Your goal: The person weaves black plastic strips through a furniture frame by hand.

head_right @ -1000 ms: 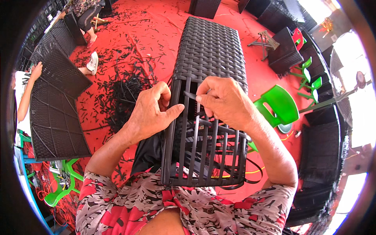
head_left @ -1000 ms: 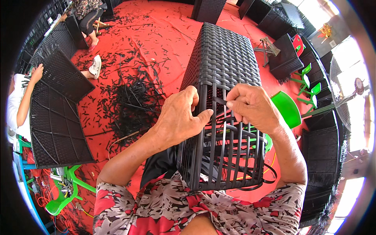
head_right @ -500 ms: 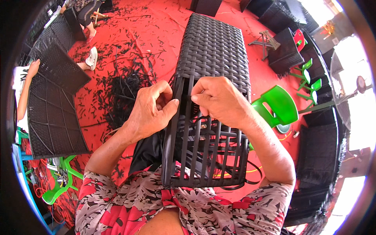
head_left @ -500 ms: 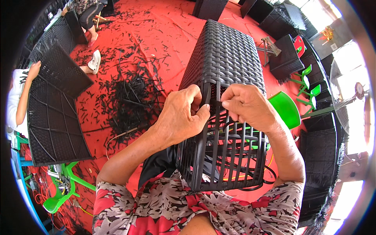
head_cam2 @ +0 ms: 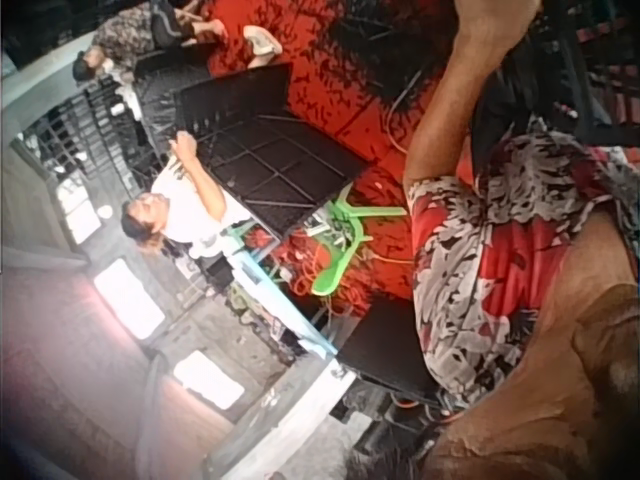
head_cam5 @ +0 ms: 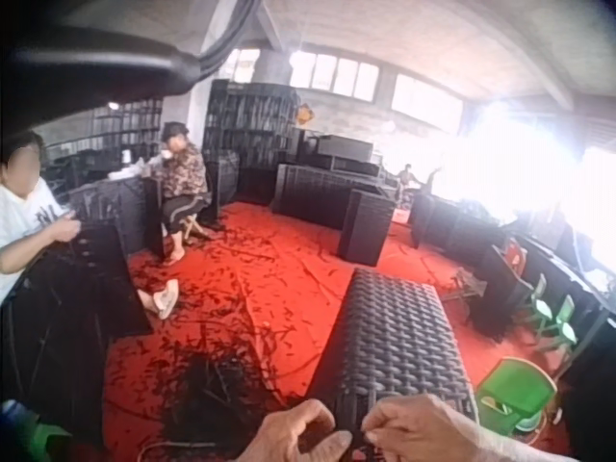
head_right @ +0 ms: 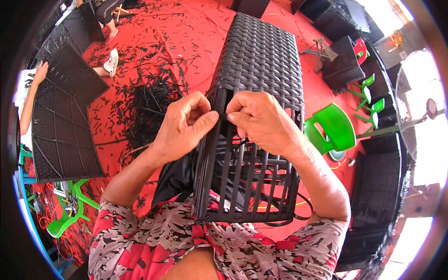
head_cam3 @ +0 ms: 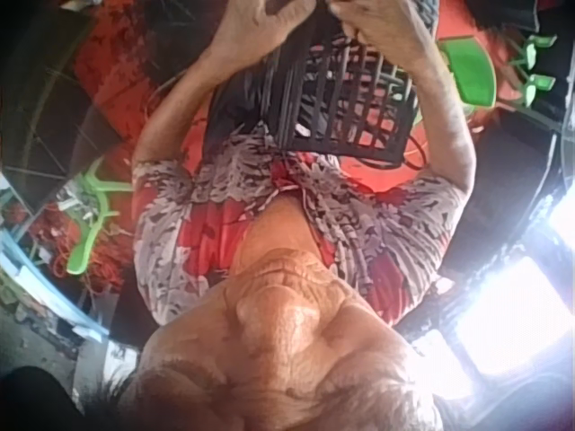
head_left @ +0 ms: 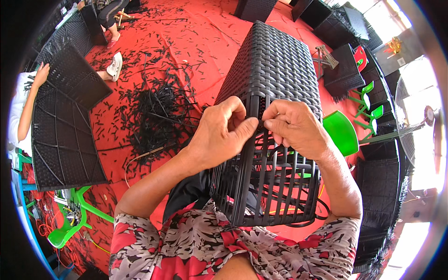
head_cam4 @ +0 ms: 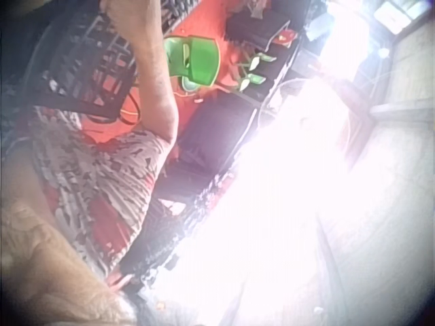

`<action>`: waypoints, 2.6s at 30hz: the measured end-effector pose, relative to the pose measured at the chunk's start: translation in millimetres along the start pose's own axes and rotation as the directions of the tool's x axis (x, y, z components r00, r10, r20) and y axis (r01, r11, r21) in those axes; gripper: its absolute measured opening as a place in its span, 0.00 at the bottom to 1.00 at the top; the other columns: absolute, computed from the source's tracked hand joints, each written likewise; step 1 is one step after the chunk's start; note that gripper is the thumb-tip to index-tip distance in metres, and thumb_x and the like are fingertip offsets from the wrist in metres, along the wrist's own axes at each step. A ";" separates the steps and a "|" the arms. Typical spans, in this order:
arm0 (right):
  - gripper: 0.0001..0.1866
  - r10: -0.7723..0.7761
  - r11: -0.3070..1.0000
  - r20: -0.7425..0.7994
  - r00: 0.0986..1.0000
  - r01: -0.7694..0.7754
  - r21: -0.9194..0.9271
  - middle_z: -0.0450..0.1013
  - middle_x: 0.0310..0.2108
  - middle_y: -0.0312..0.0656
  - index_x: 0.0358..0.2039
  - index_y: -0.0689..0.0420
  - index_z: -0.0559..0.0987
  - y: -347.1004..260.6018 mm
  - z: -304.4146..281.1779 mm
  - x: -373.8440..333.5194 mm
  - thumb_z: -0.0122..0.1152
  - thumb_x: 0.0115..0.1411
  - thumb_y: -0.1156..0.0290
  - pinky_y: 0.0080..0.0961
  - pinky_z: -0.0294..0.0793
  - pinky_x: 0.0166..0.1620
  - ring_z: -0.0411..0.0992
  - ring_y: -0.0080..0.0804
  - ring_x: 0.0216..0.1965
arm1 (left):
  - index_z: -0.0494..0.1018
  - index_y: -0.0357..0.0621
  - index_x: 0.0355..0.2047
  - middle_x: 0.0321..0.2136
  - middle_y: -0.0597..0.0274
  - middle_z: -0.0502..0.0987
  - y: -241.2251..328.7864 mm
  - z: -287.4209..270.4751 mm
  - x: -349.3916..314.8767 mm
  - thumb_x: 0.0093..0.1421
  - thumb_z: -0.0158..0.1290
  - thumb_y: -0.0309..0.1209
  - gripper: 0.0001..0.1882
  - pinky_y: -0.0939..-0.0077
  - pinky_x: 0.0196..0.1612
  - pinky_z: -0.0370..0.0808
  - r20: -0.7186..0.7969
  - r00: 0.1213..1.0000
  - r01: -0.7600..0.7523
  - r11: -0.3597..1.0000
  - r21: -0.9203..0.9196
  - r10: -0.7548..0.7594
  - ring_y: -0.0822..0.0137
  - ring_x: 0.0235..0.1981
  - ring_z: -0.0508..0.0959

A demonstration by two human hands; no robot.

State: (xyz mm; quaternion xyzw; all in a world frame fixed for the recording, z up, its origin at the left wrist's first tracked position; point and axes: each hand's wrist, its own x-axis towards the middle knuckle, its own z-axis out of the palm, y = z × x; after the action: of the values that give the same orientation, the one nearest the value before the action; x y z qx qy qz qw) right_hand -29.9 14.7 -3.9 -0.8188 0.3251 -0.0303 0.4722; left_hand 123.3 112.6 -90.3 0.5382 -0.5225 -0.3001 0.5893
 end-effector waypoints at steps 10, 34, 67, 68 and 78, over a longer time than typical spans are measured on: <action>0.07 -0.656 0.708 -0.287 0.698 0.438 -0.554 0.75 0.30 0.43 0.33 0.63 0.79 -16.7 0.2 5.8 0.61 0.55 0.74 0.23 0.72 0.33 0.73 0.32 0.29 | 0.71 0.42 0.26 0.16 0.74 0.66 30.2 -46.8 13.8 0.63 0.51 0.30 0.09 0.88 0.18 0.59 0.016 0.998 -0.050 0.978 -0.204 0.054 0.84 0.16 0.65; 0.07 -0.446 0.618 -0.129 0.886 0.200 -0.760 0.69 0.20 0.37 0.32 0.67 0.79 -76.6 7.9 -1.8 0.60 0.50 0.83 0.17 0.58 0.22 0.62 0.17 0.20 | 0.70 0.42 0.36 0.49 0.53 0.64 -72.3 22.7 -9.0 0.52 0.55 0.25 0.10 0.66 0.50 0.63 -0.244 0.946 -0.251 0.959 -0.128 0.215 0.58 0.49 0.65; 0.13 -0.262 0.846 -0.465 0.846 -0.031 -0.532 0.75 0.34 0.39 0.38 0.61 0.79 20.2 -26.8 -74.9 0.63 0.49 0.79 0.20 0.67 0.30 0.69 0.23 0.28 | 0.71 0.34 0.27 0.32 0.51 0.76 -238.0 -225.8 -26.6 0.56 0.51 0.32 0.11 0.63 0.40 0.70 -0.582 0.813 0.506 0.531 0.679 -0.031 0.51 0.37 0.75; 0.13 -0.243 0.863 -0.509 0.826 -0.056 -0.502 0.75 0.35 0.39 0.38 0.61 0.79 25.1 -30.7 -82.1 0.63 0.49 0.78 0.18 0.67 0.31 0.69 0.22 0.29 | 0.70 0.35 0.24 0.20 0.45 0.71 -282.7 -280.5 -56.4 0.54 0.51 0.30 0.09 0.55 0.33 0.69 -0.709 0.682 0.535 0.539 0.651 0.181 0.48 0.28 0.74; 0.08 0.068 0.993 -0.741 0.668 -0.114 -0.012 0.73 0.36 0.37 0.37 0.65 0.78 127.9 -28.9 -138.5 0.57 0.57 0.78 0.15 0.67 0.38 0.69 0.19 0.35 | 0.74 0.36 0.40 0.39 0.60 0.76 -117.8 -67.2 -11.9 0.63 0.49 0.29 0.10 0.78 0.47 0.68 -0.158 0.986 -0.015 0.970 0.241 0.055 0.68 0.42 0.74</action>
State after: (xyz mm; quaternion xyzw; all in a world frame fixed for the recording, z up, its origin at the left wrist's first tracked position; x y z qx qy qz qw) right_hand -213.7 26.8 -53.7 -0.7324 0.5294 -0.3258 0.2778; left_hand 207.7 116.7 -197.1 0.6187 -0.5142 -0.1794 0.5662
